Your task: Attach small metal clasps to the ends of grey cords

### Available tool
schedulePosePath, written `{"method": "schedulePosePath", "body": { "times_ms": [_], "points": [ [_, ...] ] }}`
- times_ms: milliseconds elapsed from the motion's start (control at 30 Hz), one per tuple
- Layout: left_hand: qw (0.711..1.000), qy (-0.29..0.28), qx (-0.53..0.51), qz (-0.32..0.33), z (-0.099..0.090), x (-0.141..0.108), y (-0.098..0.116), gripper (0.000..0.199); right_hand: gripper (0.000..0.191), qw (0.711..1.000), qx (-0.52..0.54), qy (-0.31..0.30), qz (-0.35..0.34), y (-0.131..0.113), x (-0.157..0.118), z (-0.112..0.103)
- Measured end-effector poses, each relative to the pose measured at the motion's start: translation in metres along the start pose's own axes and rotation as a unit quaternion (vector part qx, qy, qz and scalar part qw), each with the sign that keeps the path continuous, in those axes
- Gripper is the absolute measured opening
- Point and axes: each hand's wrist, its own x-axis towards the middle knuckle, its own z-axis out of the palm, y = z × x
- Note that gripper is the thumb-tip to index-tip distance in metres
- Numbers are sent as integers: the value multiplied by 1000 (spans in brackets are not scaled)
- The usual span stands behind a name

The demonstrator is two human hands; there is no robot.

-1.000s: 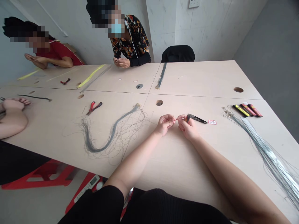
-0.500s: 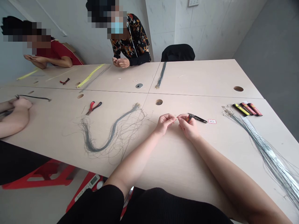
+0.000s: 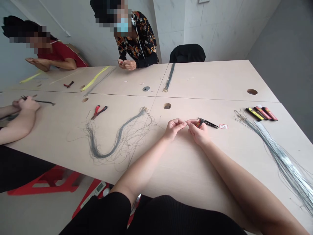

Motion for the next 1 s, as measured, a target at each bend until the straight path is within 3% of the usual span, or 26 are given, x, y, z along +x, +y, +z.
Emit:
{"method": "schedulePosePath", "body": {
  "times_ms": [567, 1000],
  "points": [
    [1000, -11, 19, -2, -1, -1, -1, 31, 33, 999, -26, -24, -13, 5, 2, -4],
    [1000, 8, 18, 2, 2, 0, 2, 31, 31, 999, -32, -5, -17, 5, 0, -2]
  ]
}}
